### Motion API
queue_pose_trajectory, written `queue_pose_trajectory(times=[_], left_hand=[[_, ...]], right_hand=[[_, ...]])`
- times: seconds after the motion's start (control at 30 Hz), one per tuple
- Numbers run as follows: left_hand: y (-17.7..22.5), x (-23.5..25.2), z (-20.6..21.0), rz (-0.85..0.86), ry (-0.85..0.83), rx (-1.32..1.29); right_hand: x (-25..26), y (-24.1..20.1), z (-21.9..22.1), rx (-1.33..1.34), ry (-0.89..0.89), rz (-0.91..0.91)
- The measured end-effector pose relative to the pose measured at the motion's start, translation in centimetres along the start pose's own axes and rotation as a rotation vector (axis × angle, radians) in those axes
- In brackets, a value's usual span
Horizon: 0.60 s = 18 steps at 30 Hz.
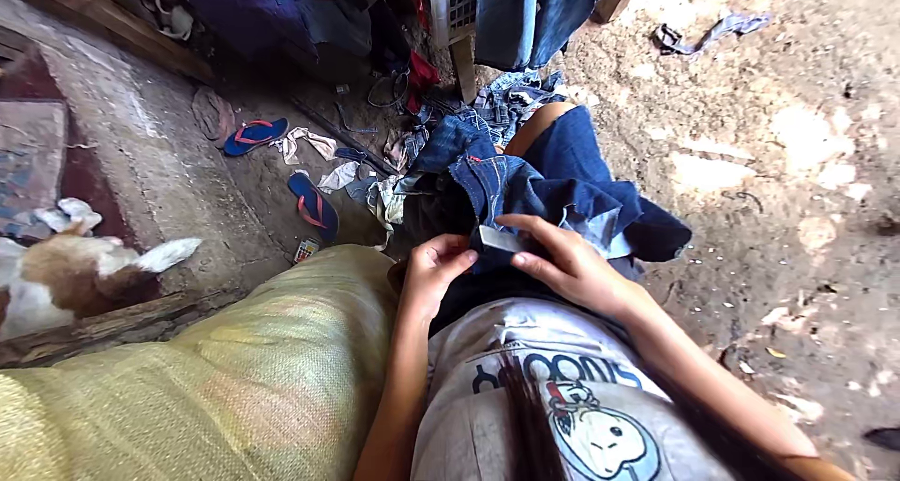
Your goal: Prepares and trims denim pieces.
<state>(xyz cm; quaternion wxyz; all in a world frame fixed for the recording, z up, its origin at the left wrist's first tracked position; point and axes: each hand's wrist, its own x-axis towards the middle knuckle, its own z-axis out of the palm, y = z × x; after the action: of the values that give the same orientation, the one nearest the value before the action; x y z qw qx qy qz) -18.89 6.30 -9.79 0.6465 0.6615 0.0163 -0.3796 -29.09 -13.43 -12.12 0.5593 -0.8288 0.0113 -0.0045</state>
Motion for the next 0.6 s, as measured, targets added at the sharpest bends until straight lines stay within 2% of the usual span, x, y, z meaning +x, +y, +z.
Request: queue_pose_trajectory(times=[0.17,0.37,0.6], left_hand=[[1.1,-1.2,1.7,0.042,-0.069,-0.136],[1.4,-1.8,2.1,0.114,-0.103,-0.139],[1.5,-1.7,2.9,0.035,-0.035,-0.169]], right_hand=[[-1.1,-0.4,0.9,-0.06,0.036,-0.124],[-1.4,0.0,1.0,-0.082,0.14,-0.23],[-1.0,0.2,-0.2,0.3,0.298,-0.084]])
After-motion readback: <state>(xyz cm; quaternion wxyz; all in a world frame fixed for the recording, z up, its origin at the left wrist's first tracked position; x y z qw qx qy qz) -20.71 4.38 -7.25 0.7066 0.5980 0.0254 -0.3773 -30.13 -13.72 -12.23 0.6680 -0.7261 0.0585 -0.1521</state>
